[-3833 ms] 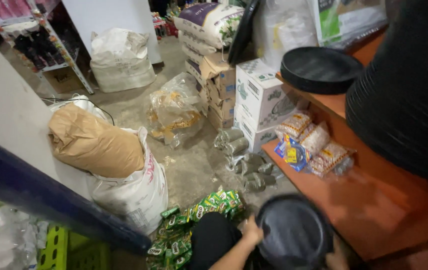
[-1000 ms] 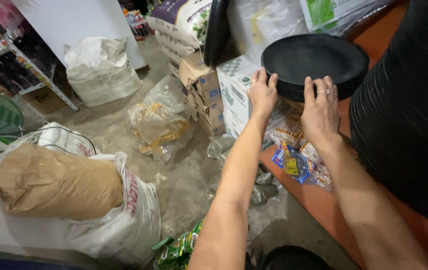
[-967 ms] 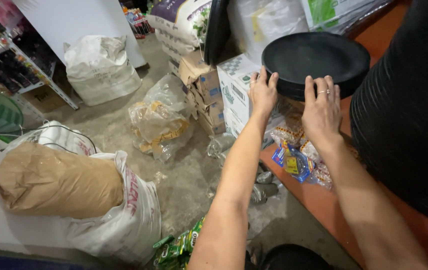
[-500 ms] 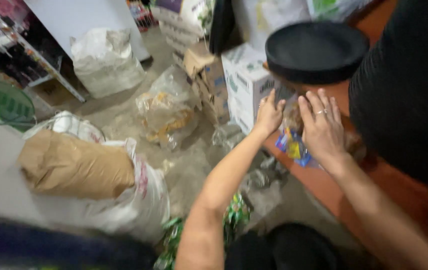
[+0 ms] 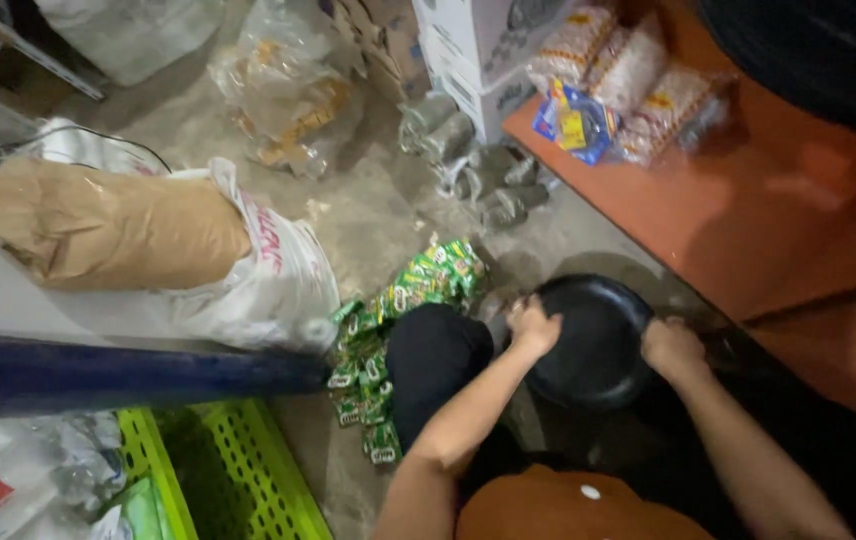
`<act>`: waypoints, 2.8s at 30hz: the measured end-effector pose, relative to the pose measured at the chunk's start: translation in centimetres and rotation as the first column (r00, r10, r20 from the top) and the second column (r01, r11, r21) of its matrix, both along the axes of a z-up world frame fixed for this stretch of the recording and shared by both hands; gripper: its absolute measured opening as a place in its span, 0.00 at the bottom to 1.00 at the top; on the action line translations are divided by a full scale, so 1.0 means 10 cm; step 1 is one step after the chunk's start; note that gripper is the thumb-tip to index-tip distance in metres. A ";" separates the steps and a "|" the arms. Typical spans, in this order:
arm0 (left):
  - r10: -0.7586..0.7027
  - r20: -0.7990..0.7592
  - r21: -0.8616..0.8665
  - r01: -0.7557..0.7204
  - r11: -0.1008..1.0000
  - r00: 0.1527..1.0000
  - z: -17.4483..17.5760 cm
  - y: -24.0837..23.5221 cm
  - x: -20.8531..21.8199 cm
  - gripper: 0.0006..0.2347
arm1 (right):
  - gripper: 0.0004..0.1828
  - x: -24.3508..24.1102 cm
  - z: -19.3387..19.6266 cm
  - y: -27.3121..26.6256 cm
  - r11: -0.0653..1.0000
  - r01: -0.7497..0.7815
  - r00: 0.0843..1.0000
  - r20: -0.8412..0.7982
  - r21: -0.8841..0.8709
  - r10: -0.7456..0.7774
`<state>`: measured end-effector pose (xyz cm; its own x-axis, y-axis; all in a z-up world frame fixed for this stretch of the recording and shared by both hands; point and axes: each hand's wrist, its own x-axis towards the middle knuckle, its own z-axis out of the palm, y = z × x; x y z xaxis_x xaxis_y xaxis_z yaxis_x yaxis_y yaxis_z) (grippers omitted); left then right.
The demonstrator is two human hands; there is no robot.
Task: Stacking and organizing black plastic trays in a storage room.
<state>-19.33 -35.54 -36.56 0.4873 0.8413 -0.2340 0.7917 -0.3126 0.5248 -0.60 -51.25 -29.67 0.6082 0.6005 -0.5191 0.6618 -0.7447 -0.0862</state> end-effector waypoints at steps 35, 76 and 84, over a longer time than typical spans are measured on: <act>0.650 0.502 -0.585 -0.330 0.741 0.570 1.70 0.23 -0.63 0.36 | 0.38 0.03 0.74 0.26 0.466 0.754 0.551 -0.832 0.463 -0.064; 0.215 0.931 -0.173 -0.164 0.971 0.295 4.34 3.55 1.78 0.21 | 0.48 1.21 3.11 3.48 -0.142 -0.144 0.981 0.161 0.979 0.109; -0.071 0.838 0.349 -0.432 0.832 0.541 3.93 4.03 2.17 0.24 | 0.45 1.26 3.04 3.58 -0.040 -0.236 0.972 0.236 0.971 -0.022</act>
<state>2.36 4.74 2.73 0.0694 0.7940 0.6040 0.1848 -0.6052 0.7743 12.05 -15.50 0.73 0.4553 0.4813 0.7490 0.8199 0.1013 -0.5634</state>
